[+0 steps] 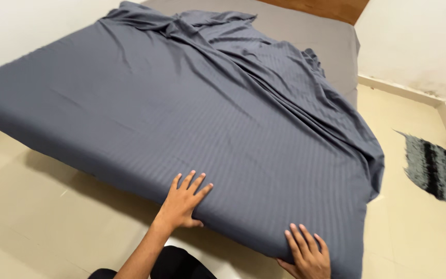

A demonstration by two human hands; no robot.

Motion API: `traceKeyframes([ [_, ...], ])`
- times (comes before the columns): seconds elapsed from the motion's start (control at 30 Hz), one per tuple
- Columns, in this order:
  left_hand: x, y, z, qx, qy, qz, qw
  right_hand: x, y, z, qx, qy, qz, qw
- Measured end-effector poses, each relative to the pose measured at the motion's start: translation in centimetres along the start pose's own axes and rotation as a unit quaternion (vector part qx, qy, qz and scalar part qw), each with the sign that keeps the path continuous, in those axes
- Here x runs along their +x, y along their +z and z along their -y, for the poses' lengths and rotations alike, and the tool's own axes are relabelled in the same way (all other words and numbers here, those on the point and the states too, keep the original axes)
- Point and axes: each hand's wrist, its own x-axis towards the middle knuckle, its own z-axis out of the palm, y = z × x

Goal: The person spreads a gray fitted sheet over a mattress and tucks the edges under the corners. They repeatedly smooth the surface and adjust the sheet along the sides to fit it snugly.

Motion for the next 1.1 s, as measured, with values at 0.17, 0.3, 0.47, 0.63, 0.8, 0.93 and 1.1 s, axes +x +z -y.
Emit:
traceKeyframes([
  [0.17, -1.5, 4.2, -1.2, 0.093, 0.013, -0.081, 0.992, 0.8, -0.7, 0.3, 0.008, -0.054, 0.011, 0.998],
  [0.3, -2.3, 7.5, -0.5, 0.118, 0.031, -0.159, 0.980, 0.3, -0.6, 1.4, -0.021, -0.053, 0.020, 0.998],
  [0.47, -2.4, 9.0, 0.6, 0.115, 0.039, -0.175, 0.977, 0.3, 0.3, 2.3, -0.049, -0.041, -0.024, 0.998],
  [0.63, -2.2, 9.9, 0.7, 0.168, 0.031, -0.238, 0.956, 0.5, 0.6, 3.2, -0.079, -0.037, -0.083, 0.993],
  [0.8, -2.3, 9.6, -1.3, 0.187, -0.047, -0.171, 0.966, 0.5, 0.3, 3.6, -0.107, -0.038, -0.093, 0.989],
  [0.93, -1.5, 6.8, -5.6, 0.336, -0.123, -0.138, 0.924, 1.0, 0.2, 4.2, -0.100, -0.026, -0.076, 0.992],
  [1.1, 1.8, 1.5, -11.4, 0.132, -0.155, 0.169, 0.965, 2.4, -3.1, 4.4, -0.017, -0.002, 0.051, 0.999],
])
